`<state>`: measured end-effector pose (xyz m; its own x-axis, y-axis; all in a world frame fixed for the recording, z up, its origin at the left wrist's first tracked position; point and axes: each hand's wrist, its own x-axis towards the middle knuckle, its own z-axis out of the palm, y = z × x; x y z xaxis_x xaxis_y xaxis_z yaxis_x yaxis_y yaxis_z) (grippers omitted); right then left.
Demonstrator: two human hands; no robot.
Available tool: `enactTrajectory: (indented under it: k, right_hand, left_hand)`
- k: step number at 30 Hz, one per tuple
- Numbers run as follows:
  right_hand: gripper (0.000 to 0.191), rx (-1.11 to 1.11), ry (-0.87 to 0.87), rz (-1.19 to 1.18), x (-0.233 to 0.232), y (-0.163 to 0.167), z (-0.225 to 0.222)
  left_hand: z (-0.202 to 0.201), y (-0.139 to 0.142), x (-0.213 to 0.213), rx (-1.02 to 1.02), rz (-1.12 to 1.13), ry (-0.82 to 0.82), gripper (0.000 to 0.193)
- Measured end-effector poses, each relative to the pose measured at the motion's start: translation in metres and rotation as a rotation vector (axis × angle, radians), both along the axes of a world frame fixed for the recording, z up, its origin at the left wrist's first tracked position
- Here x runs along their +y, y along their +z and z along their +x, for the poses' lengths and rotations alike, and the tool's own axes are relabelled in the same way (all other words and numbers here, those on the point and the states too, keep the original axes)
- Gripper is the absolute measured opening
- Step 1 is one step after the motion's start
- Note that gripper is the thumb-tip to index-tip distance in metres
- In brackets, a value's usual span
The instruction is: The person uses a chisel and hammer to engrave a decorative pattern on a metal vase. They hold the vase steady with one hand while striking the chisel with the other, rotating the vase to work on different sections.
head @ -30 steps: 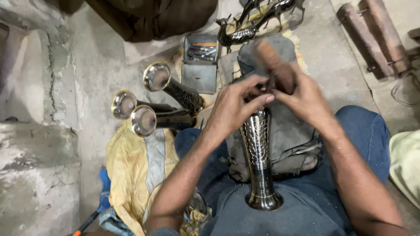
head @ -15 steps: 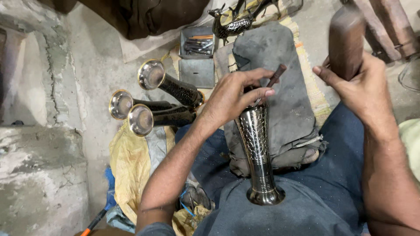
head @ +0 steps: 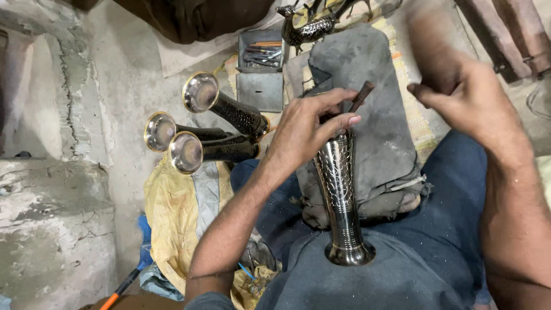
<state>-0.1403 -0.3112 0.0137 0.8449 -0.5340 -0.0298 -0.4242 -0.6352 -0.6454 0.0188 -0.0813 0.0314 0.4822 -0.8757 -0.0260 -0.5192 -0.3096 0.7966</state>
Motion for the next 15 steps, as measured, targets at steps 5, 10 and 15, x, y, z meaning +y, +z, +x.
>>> enactTrajectory:
  k: [5, 10, 15]
  right_hand:
    - [0.027, -0.155, 0.207, 0.092, -0.009, 0.005, 0.019]
    - [0.028, -0.029, 0.232, -0.104, -0.013, 0.012, 0.030]
    - [0.033, -0.050, 0.264, -0.216, -0.007, 0.014, 0.020]
  left_hand:
    - [-0.010, 0.000, 0.007, 0.041, -0.100, 0.137, 0.046]
    - [-0.010, -0.002, 0.006, 0.135, -0.119, 0.195, 0.045]
    - [-0.007, -0.004, 0.007, 0.081, -0.098, 0.153, 0.047]
